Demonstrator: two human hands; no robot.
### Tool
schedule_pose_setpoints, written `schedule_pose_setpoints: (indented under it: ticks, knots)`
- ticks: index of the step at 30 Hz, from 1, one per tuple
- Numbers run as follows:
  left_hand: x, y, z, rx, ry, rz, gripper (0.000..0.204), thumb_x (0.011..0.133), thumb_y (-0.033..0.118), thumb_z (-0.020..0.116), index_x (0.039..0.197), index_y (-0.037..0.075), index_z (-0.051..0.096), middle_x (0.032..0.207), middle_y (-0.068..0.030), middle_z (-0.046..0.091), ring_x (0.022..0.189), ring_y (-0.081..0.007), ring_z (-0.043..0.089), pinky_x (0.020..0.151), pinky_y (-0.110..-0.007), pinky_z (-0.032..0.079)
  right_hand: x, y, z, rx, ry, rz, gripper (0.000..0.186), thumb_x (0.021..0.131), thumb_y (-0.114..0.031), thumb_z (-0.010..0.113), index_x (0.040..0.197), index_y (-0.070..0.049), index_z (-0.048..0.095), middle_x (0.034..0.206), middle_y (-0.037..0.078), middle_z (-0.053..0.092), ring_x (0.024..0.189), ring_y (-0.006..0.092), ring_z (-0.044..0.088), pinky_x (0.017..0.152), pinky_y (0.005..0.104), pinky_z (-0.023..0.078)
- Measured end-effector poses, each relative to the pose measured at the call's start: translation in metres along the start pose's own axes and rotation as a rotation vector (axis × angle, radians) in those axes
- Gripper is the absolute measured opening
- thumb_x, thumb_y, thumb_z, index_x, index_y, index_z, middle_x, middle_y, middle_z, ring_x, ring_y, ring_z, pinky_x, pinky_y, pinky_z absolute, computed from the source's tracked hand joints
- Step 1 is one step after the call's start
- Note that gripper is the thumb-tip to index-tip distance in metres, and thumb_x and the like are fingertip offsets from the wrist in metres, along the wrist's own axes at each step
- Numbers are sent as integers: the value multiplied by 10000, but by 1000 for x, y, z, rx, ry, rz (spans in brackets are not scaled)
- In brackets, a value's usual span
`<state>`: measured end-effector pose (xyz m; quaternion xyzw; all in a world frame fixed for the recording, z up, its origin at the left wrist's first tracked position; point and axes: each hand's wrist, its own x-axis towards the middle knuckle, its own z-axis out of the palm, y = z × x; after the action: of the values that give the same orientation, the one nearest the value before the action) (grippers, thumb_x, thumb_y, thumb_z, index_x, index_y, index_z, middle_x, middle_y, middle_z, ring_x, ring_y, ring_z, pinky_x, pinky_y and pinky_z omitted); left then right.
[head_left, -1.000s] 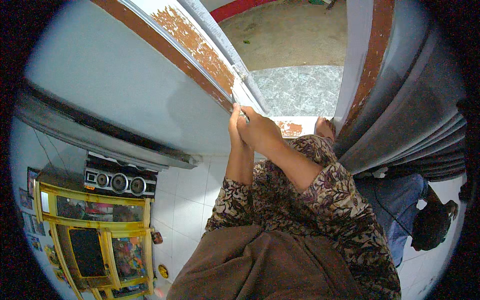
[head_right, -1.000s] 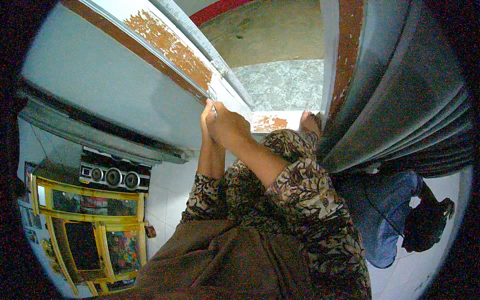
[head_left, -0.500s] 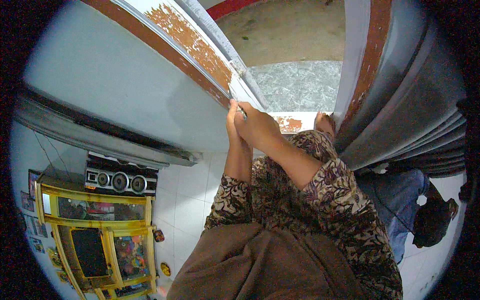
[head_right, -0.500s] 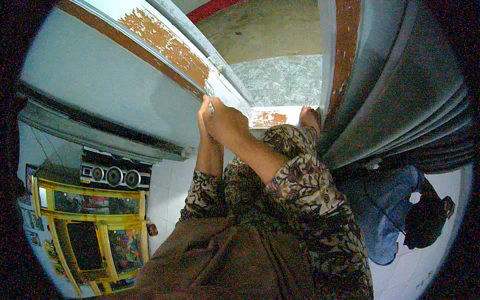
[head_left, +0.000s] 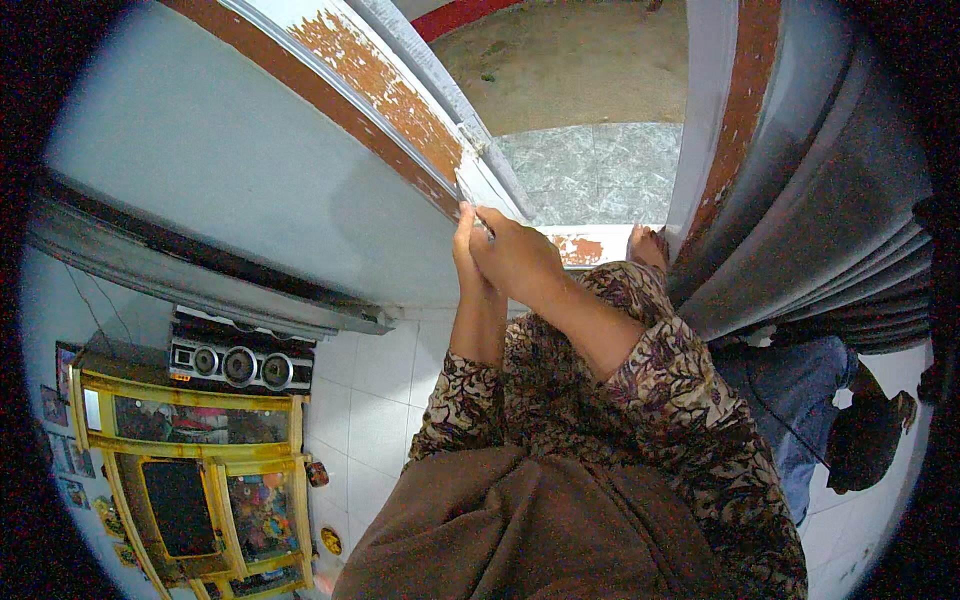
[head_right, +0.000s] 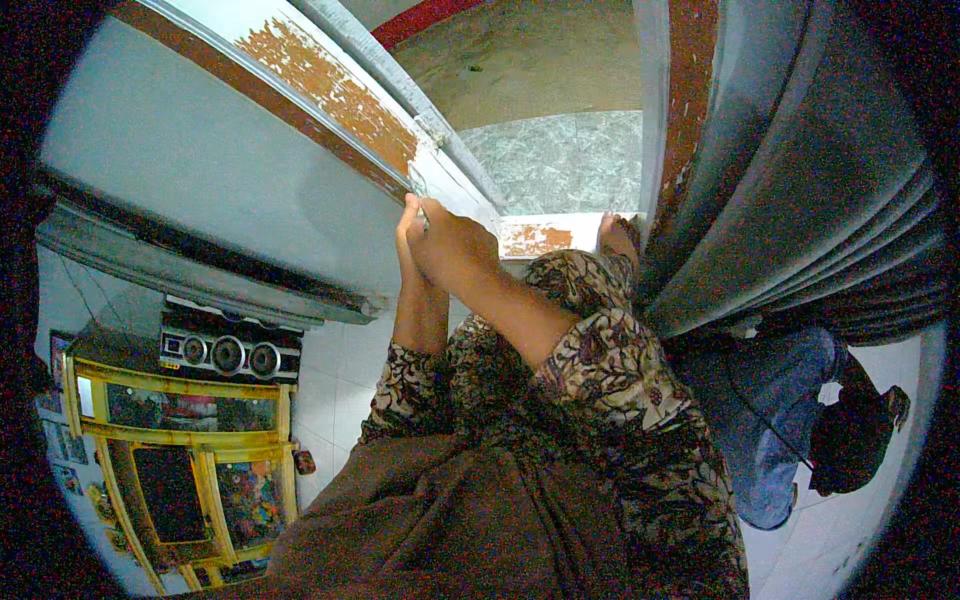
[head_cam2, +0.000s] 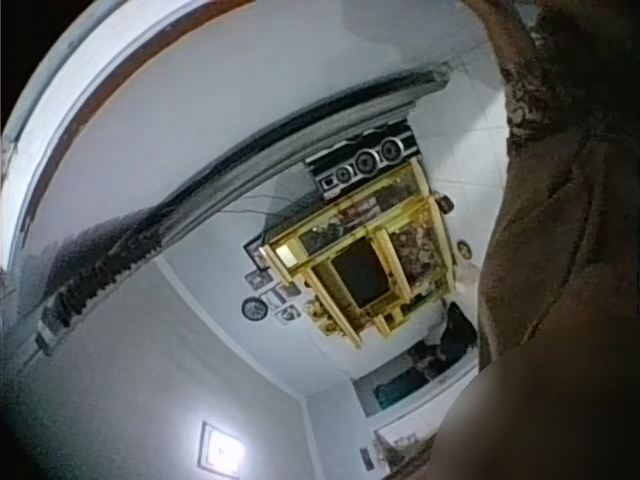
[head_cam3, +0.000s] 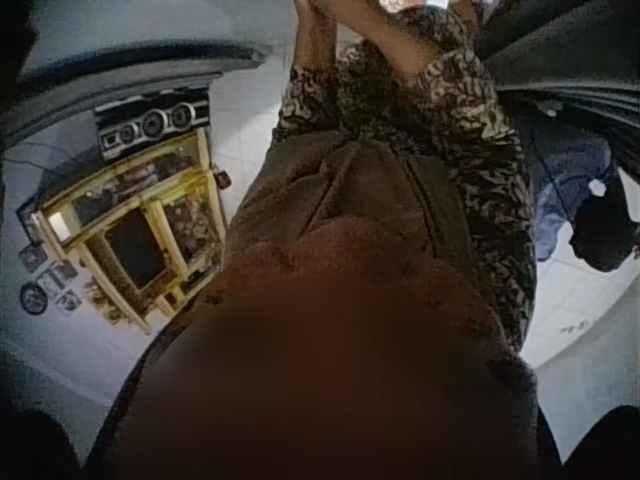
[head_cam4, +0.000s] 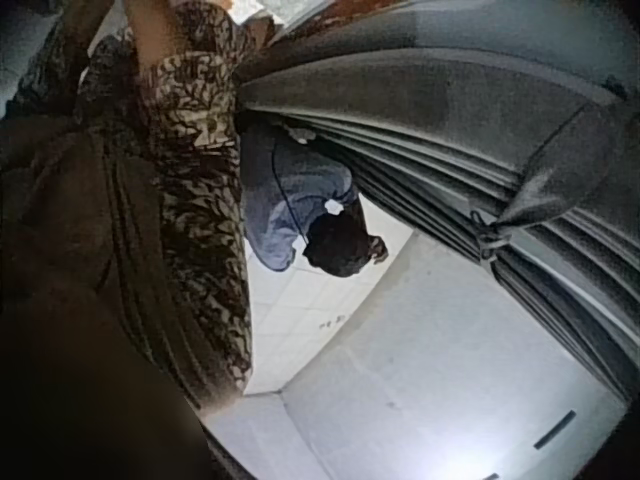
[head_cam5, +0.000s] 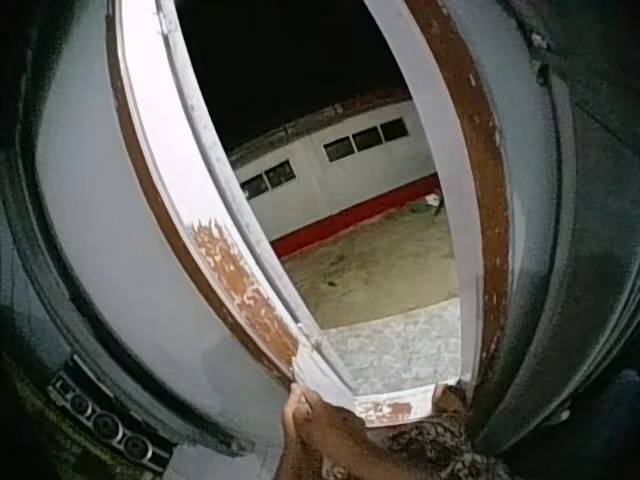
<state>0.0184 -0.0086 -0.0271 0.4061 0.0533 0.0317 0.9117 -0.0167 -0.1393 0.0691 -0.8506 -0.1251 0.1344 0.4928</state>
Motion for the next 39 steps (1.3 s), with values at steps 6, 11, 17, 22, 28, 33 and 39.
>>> schedule_pose_setpoints:
  ticks: [6,11,17,22,28,33,39]
  knots:
    - [-10,4,12,30,75,-2,371,983,439,479,1056,89,576,897,-34,576,828,-169,555,742,-325,459,0,-2,2,-26,21,13,505,924,-369,429,1365,-130,486,1122,249,643,1033,408,623,916,479,472]
    - [-15,5,24,68,170,25,363,971,433,511,1076,91,575,934,-35,568,857,-164,549,752,-323,456,0,-2,5,-10,11,-19,512,930,-365,424,1375,-113,455,1099,267,644,1012,419,627,909,490,470]
    - [-9,15,12,53,113,-62,444,986,479,444,1073,68,588,883,-65,620,790,-203,580,739,-345,475,0,-2,8,-38,15,-10,507,937,-357,420,1373,-98,430,1020,280,656,950,436,639,858,512,482]
    - [-10,8,7,57,149,-14,500,976,502,449,1140,50,585,896,-83,640,772,-229,597,725,-368,486,-2,-1,13,-57,8,-64,509,943,-345,417,1375,-76,391,914,295,663,862,461,647,806,531,493]
    - [-24,14,4,44,177,-149,395,980,441,500,1097,73,583,932,-45,597,836,-164,574,740,-325,476,-8,2,17,-106,5,-130,508,955,-349,406,1365,-54,358,875,301,662,839,472,646,793,545,490]
    - [-39,14,19,23,203,-86,414,978,434,506,1135,57,577,960,-66,617,846,-172,584,740,-315,480,-13,1,21,-110,73,-164,354,926,-282,481,1117,15,461,954,277,650,822,458,649,734,552,506]
    - [-49,18,35,129,313,-75,361,932,468,573,909,108,581,755,-26,593,667,-168,560,619,-309,469,-17,0,19,-128,-38,-103,399,934,-304,481,1156,27,452,943,274,653,818,451,654,714,540,515]
